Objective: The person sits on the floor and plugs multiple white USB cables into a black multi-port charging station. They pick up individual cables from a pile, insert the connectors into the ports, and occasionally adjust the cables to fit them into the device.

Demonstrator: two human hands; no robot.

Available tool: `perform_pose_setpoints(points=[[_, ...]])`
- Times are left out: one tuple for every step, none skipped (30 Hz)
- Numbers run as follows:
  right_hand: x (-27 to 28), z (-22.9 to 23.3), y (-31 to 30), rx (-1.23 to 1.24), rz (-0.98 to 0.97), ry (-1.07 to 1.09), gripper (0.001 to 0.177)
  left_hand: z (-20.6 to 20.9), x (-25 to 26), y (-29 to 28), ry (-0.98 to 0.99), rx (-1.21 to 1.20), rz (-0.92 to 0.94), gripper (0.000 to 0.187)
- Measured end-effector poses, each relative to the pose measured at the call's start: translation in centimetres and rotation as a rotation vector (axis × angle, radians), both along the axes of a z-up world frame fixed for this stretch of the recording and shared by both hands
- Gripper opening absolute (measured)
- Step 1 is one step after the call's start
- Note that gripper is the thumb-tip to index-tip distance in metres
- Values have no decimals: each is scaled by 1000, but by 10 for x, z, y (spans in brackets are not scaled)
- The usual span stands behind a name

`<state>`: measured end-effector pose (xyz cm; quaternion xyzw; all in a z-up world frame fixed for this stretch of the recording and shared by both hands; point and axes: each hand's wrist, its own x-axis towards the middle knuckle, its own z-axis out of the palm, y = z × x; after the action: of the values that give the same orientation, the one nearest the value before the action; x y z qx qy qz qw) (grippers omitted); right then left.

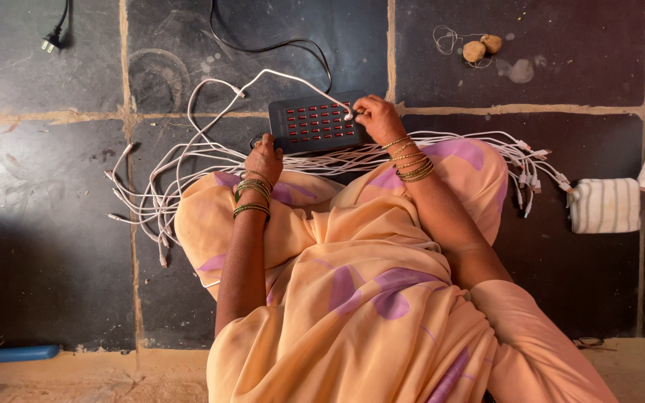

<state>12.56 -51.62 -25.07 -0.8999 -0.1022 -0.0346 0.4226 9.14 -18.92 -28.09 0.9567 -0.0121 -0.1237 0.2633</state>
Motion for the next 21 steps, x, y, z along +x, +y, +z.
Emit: perform_pose_setpoints(points=[[4,-6,-10,-45,-25,-4,16,-1,0,0,-2,-2,-1,32],[6,-13,-20,-91,-50,-8,16,-3,0,1,-4,-3,-2,32],[8,-18,-32,-208,-85,101,9,-4,0,1,-13,-4,-1,32],[9,-22,-45,-325,-120,210,8,-6,0,2,-22,-6,0,31],[8,-27,-52,-441,-154,320,14,-8,0,2,-32,-7,0,31],[9,-30,-57,-490,-159,408,13,-9,0,2,-33,-11,1,31],[10,-32,-60,-539,-163,495,14,-10,0,3,-34,-14,1,30],[11,-33,-62,-585,-167,582,16,-10,0,3,-36,-17,2,30],[10,-35,-60,-589,-144,590,20,-11,0,2,-29,-17,2,30],[9,-38,-55,-593,-118,596,26,-11,0,2,-23,-15,5,30],[8,-39,-52,-596,-93,602,33,-11,1,3,-16,-12,8,31],[8,-39,-51,-610,-27,649,32,-11,1,3,-26,-12,4,31],[8,-39,-49,-624,39,695,31,-12,1,3,-35,-12,-1,30],[7,-39,-48,-639,106,740,30,-13,1,3,-44,-13,-5,30],[7,-39,-44,-715,137,772,27,-14,1,4,-45,-12,-3,30],[7,-39,-38,-791,167,804,25,-14,1,4,-46,-12,-2,30],[7,-39,-34,-868,197,834,24,-14,1,4,-46,-11,-1,30],[8,-37,-31,-885,208,844,25,-14,2,4,-36,-6,-1,29],[8,-34,-28,-902,219,853,26,-13,2,3,-25,0,0,28],[6,-31,-26,-917,231,863,28,-13,1,4,-13,6,0,27],[4,-27,-24,-919,240,840,25,-13,1,4,-19,11,-2,27]])
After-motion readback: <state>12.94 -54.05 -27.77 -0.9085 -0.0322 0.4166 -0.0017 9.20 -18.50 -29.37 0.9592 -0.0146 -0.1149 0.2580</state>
